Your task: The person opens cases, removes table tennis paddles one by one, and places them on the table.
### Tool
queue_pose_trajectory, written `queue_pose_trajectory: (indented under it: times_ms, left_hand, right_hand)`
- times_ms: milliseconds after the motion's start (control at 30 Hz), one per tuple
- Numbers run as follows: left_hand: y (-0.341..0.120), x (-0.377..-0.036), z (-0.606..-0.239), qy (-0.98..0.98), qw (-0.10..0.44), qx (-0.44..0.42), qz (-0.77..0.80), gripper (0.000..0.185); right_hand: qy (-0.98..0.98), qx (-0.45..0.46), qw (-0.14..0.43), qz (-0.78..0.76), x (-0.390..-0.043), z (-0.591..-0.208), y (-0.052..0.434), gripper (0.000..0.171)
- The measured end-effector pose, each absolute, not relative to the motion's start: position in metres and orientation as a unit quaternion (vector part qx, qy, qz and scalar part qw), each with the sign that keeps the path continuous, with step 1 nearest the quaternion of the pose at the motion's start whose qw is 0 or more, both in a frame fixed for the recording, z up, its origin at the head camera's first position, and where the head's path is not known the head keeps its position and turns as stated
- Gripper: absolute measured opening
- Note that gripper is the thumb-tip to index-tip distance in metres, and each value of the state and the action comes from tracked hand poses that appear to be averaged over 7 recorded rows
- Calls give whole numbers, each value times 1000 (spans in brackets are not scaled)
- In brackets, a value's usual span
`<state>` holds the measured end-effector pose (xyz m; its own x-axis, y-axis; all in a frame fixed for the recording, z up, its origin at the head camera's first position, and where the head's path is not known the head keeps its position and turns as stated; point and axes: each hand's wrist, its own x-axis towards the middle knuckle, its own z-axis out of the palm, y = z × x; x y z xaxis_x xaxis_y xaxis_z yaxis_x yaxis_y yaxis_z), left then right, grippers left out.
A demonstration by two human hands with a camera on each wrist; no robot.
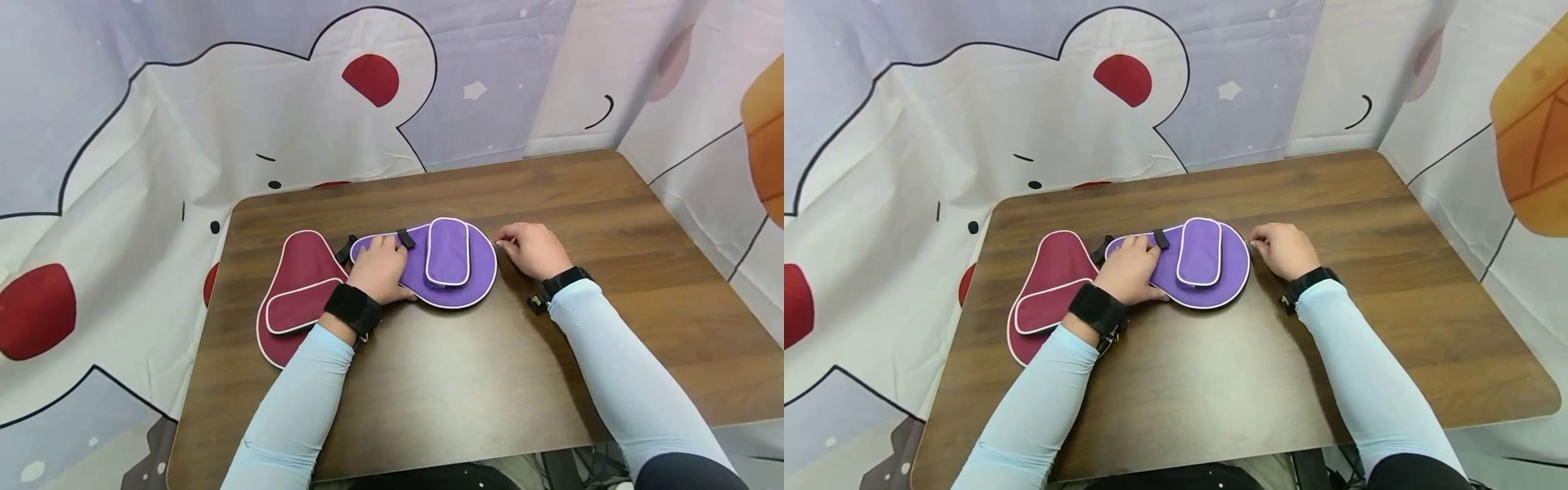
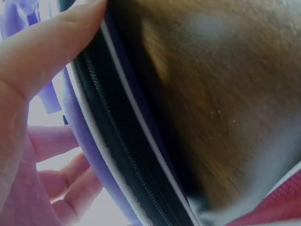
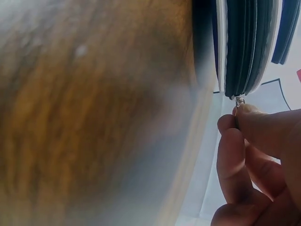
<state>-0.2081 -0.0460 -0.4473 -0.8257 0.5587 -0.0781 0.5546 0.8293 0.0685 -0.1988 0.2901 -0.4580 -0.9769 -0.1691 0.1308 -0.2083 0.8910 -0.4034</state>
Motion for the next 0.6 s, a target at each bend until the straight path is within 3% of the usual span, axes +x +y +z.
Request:
queue_pose_trajectory:
  times_ms: [600]
  left_hand:
    - [-44, -200, -444, 962, 30, 273, -4, 85]
  right_hand:
    - [-972, 92, 51, 210, -191, -459, 289, 10]
